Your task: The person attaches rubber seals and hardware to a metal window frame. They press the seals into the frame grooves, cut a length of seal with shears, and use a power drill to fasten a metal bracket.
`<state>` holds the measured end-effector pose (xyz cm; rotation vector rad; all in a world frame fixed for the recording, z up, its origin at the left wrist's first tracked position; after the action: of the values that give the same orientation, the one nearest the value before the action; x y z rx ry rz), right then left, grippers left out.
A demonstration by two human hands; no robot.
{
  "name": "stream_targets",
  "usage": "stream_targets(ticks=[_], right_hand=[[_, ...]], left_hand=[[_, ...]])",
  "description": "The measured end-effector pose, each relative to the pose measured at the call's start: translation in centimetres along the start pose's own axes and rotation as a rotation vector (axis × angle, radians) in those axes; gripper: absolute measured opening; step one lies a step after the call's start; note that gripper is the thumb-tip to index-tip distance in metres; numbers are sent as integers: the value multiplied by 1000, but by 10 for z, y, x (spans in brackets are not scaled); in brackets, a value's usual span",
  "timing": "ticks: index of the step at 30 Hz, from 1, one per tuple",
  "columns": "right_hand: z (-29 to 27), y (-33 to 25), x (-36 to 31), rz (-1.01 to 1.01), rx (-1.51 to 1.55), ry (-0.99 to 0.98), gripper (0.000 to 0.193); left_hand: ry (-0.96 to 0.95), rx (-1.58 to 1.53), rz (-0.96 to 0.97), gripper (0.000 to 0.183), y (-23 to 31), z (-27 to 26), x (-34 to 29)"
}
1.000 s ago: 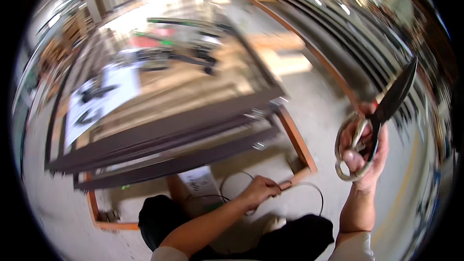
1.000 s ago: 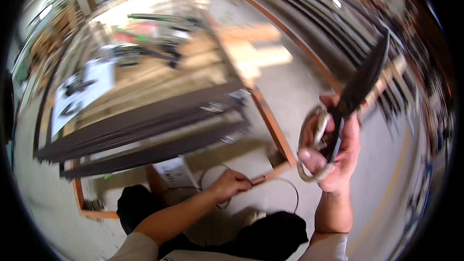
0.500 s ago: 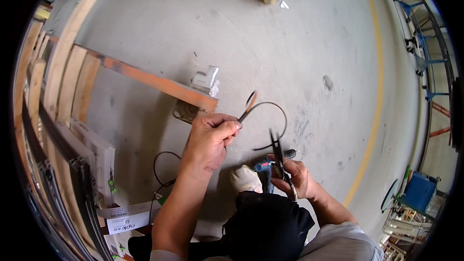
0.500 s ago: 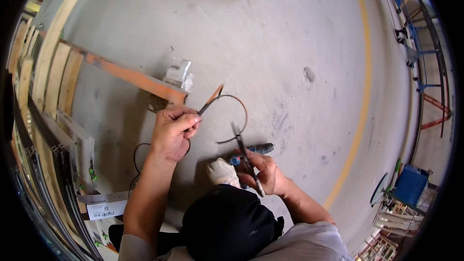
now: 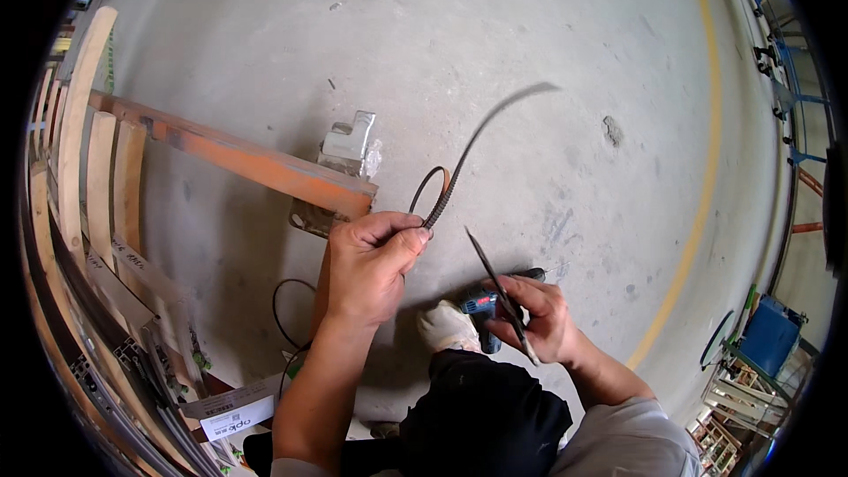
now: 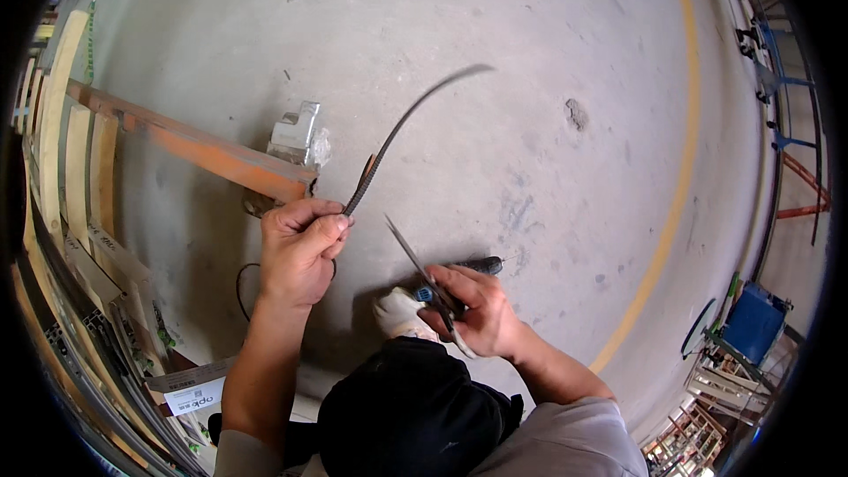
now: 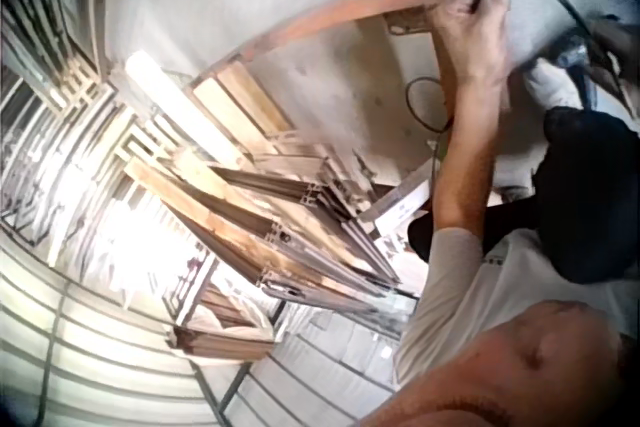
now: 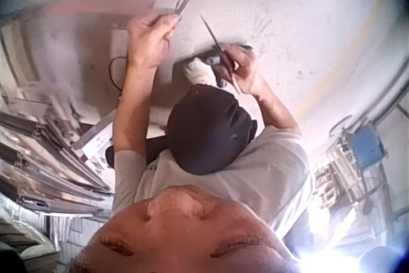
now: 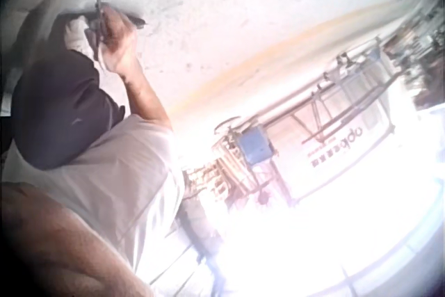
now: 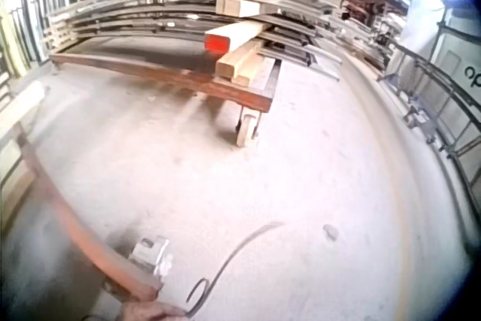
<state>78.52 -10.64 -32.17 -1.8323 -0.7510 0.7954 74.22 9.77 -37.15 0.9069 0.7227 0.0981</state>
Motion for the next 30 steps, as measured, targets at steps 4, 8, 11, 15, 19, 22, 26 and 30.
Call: stream_targets(ticks=[4, 8, 11, 15, 19, 22, 26, 30], right_hand=[[12, 1, 11, -51, -19, -25, 46], [16, -4, 17, -47, -29, -67, 45], [14, -8, 20, -64, -47, -50, 44], [12, -10, 22, -75, -120, -66, 42], [9, -8, 22, -81, -198, -71, 44], [7, -10, 24, -93, -235, -83, 44], [5, -11, 24, -105, -263, -91, 42], [4, -13, 24, -124, -272, -93, 43]], left_hand=[[-43, 42, -6, 12, 3, 2, -4], [-73, 129, 35, 13, 12, 4, -8], [-99, 225, 76, 13, 19, 5, -10], [-114, 299, 129, 13, 24, 8, -15], [-117, 335, 154, 13, 30, 13, -17], [-119, 323, 152, 13, 28, 12, -18], [-142, 345, 139, 11, 29, 16, -19], [-165, 324, 77, 11, 25, 16, -19]])
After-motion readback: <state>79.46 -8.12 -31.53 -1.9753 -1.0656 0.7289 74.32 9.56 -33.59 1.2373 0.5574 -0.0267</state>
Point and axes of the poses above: each hand's wrist, its own x-axis towards the middle knuckle, its own z-axis out of the palm, y = z × x, the point moved 10 cm from there along x, towards the middle knuckle, and after that the axes turned 1 degree about z, right-handed, at the moved point
